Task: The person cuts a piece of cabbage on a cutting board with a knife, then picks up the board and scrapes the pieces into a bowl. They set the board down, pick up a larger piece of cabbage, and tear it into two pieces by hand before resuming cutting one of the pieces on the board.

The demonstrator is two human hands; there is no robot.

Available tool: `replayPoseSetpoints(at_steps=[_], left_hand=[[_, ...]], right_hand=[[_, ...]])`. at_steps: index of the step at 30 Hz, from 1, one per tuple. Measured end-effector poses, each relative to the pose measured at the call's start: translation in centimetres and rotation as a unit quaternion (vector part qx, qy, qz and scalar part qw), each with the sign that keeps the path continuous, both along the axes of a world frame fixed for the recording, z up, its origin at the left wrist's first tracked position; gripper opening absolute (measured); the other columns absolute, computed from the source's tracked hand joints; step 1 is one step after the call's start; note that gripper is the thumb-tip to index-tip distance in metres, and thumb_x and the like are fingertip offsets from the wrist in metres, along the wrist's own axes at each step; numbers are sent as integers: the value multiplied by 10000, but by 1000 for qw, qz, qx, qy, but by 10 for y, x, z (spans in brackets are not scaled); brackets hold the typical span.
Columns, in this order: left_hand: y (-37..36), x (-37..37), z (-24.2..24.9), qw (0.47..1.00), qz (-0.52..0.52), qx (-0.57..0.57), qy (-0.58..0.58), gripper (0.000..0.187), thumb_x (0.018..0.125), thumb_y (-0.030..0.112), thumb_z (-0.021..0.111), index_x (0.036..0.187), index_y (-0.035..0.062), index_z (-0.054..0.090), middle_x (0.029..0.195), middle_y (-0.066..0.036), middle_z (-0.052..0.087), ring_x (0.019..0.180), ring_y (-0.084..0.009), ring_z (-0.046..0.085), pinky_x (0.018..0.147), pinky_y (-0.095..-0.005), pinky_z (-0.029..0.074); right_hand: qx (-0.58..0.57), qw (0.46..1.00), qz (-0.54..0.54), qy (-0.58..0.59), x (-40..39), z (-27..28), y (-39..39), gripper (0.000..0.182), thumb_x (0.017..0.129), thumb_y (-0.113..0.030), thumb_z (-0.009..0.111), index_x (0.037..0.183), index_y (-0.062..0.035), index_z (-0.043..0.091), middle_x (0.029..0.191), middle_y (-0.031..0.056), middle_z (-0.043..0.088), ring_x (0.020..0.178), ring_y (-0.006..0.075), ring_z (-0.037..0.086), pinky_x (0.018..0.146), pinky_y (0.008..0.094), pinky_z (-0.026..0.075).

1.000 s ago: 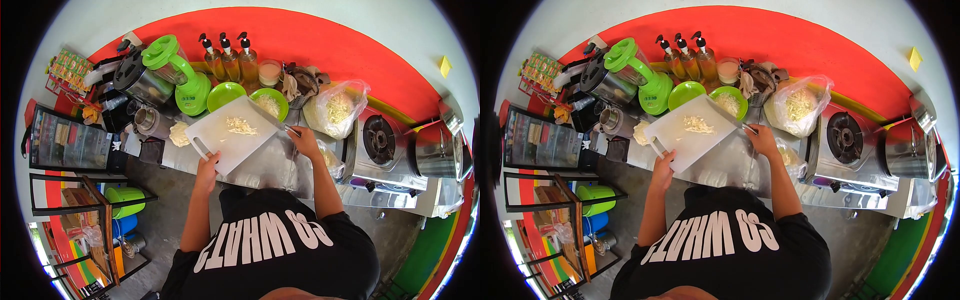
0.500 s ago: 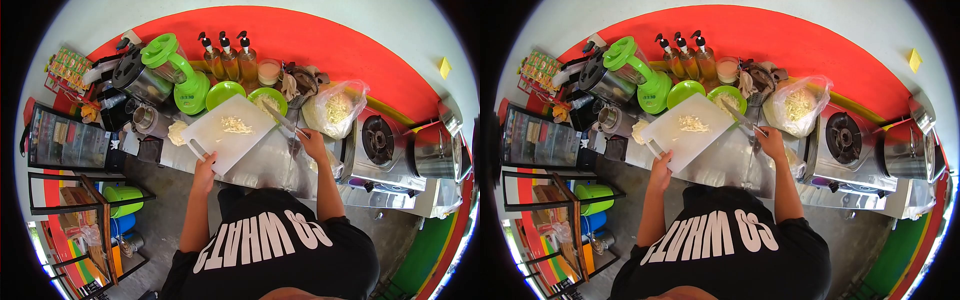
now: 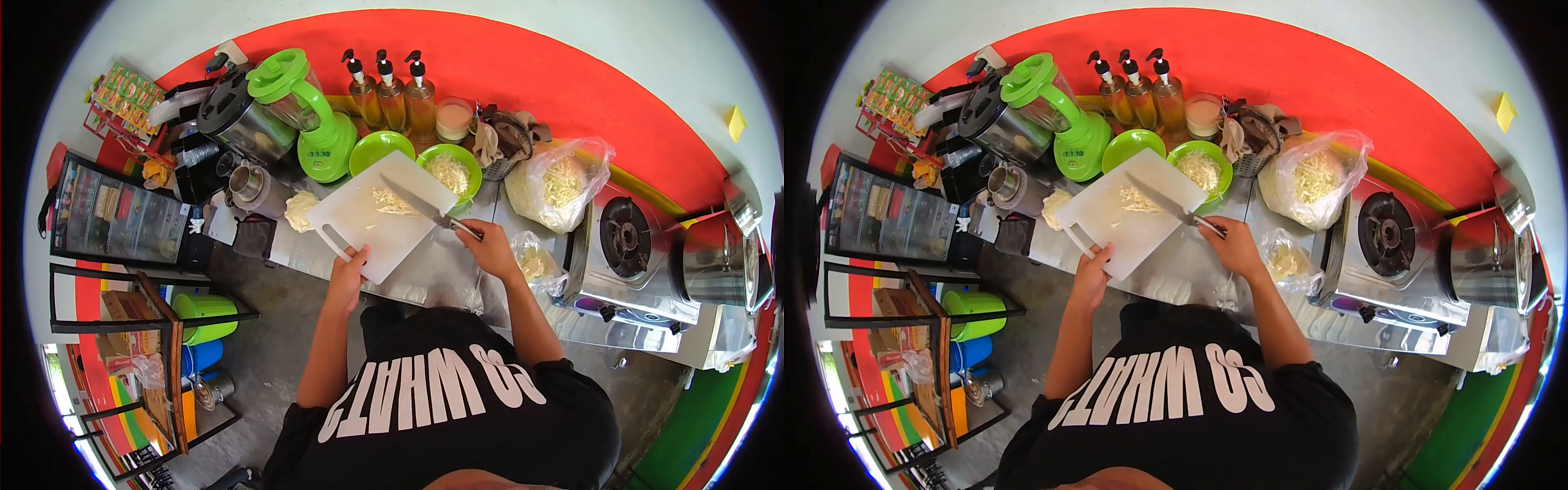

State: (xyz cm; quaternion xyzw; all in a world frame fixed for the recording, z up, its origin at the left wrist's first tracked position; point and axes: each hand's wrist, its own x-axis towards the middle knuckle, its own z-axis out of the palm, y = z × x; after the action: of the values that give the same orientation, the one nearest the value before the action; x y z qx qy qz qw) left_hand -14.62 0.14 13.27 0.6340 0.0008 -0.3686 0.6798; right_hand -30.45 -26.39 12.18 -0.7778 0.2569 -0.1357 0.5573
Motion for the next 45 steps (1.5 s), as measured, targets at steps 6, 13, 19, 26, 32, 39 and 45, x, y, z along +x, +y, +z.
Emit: replayPoseSetpoints(at_steps=[6,13,19,26,32,39,45], left_hand=[[-2,-2,2,1000,-6,4,-3,318,1022,260,604,1229,23,646,1073,-44,693,933,-120,660,788,-298,549],[-8,-10,15,1000,-8,-2,-8,335,1018,263,608,1214,-7,643,1081,-65,690,953,-154,668,821,-330,564],[-4,-7,9,999,-48,9,-23,341,1005,239,624,1231,-16,635,1111,-77,689,968,-161,668,825,-336,565],[-4,-10,7,999,-39,9,-19,342,998,226,633,1238,-17,635,1117,-73,688,977,-161,666,832,-344,565],[-5,-9,11,999,-44,14,-24,339,995,219,640,1240,-16,635,1115,-73,689,980,-163,667,829,-342,567],[-3,-6,0,999,-42,2,-12,332,989,212,653,1227,-19,643,1090,-79,691,965,-165,673,823,-341,569],[-6,-6,1,999,-35,2,-17,333,987,221,663,1217,-18,647,1079,-78,692,959,-164,674,818,-341,567]], right_hand=[[-8,996,89,7,7,24,25,251,963,-177,681,1134,4,717,715,52,632,660,91,523,625,285,454],[-50,998,36,4,7,5,27,266,944,-198,695,1113,5,722,805,160,701,649,200,588,667,337,496],[37,993,114,-15,4,9,34,266,948,-205,694,1112,4,719,796,146,694,671,173,583,676,331,493],[10,999,44,21,4,-10,24,271,956,-210,685,1104,15,714,779,150,684,665,165,574,671,326,490],[20,999,25,4,-1,-16,17,272,950,-209,693,1084,26,714,751,149,671,647,152,569,649,326,481],[12,1000,-14,-11,-4,-38,-3,278,941,-204,700,1085,33,714,720,113,654,645,122,564,627,315,474],[46,998,-40,6,-10,-26,-10,280,937,-207,700,1077,34,720,712,87,670,632,100,564,618,304,480]])
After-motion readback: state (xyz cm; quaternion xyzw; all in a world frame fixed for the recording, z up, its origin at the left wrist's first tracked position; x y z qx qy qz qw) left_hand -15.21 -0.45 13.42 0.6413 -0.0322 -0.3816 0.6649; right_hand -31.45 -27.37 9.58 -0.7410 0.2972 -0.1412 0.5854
